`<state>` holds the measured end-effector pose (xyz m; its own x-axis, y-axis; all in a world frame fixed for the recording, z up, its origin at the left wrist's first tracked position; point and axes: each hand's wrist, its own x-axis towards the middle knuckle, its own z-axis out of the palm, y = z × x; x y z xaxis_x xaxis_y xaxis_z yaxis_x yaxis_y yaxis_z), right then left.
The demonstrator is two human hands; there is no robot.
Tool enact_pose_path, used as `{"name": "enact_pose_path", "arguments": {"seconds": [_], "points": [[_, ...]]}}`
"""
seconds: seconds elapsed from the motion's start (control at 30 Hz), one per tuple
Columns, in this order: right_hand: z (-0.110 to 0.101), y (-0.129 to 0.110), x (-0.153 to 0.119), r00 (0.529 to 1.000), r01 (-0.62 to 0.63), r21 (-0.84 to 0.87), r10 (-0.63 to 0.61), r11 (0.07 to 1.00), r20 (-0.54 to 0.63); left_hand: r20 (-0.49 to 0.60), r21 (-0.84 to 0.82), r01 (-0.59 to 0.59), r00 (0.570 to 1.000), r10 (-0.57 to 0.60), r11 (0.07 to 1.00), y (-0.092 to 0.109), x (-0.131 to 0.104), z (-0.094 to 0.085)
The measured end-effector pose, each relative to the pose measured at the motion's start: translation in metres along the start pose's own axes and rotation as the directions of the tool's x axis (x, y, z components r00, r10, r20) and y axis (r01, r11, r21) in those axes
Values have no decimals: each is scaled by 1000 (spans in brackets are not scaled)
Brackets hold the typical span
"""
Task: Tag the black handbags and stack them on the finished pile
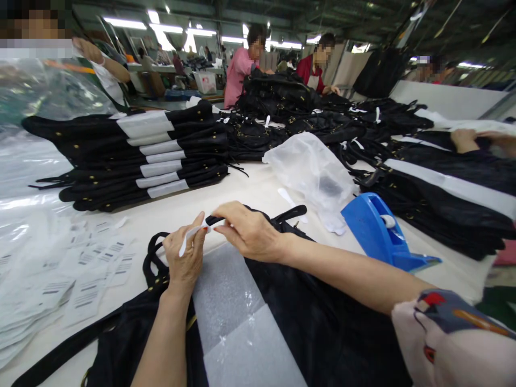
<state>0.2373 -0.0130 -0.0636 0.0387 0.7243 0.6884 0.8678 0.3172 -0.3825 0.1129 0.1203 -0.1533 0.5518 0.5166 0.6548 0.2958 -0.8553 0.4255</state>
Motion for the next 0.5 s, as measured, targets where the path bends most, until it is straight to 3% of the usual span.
{"name": "enact_pose_path", "arguments": {"seconds": [0.07, 0.1, 0.17, 0.2, 0.27, 0.3, 0.33, 0.37, 0.5], "points": [[-26, 9, -36, 999, 3, -129, 3, 992, 46, 4, 19, -24, 1000, 24, 1000, 2, 1, -2], [-41, 15, -57, 996, -53, -216, 68, 975, 63, 12, 21, -27, 1000, 27, 999, 3, 2, -2], [-73, 28, -104, 943, -265, -454, 327, 851, 61, 27, 23, -26, 999, 25, 999, 2, 1, -1], [-89, 35, -128, 867, -375, -584, 495, 720, 53, 35, 28, -27, 999, 26, 999, 1, 1, 0], [-116, 48, -172, 645, -484, -780, 764, 397, -11, 50, 31, -29, 998, 27, 999, -1, 0, 2], [-126, 54, -190, 550, -497, -821, 834, 281, -47, 54, 25, -31, 998, 30, 999, -2, 0, 3], [-133, 58, -204, 498, -498, -839, 865, 220, -69, 58, 14, -30, 998, 29, 999, -2, -1, 3], [-136, 61, -214, 475, -500, -844, 877, 196, -77, 63, 3, -25, 998, 25, 1000, -3, -1, 4], [-129, 67, -219, 502, -465, -855, 864, 231, -40, 85, 15, -15, 996, 13, 1000, -3, -1, 5]]}}
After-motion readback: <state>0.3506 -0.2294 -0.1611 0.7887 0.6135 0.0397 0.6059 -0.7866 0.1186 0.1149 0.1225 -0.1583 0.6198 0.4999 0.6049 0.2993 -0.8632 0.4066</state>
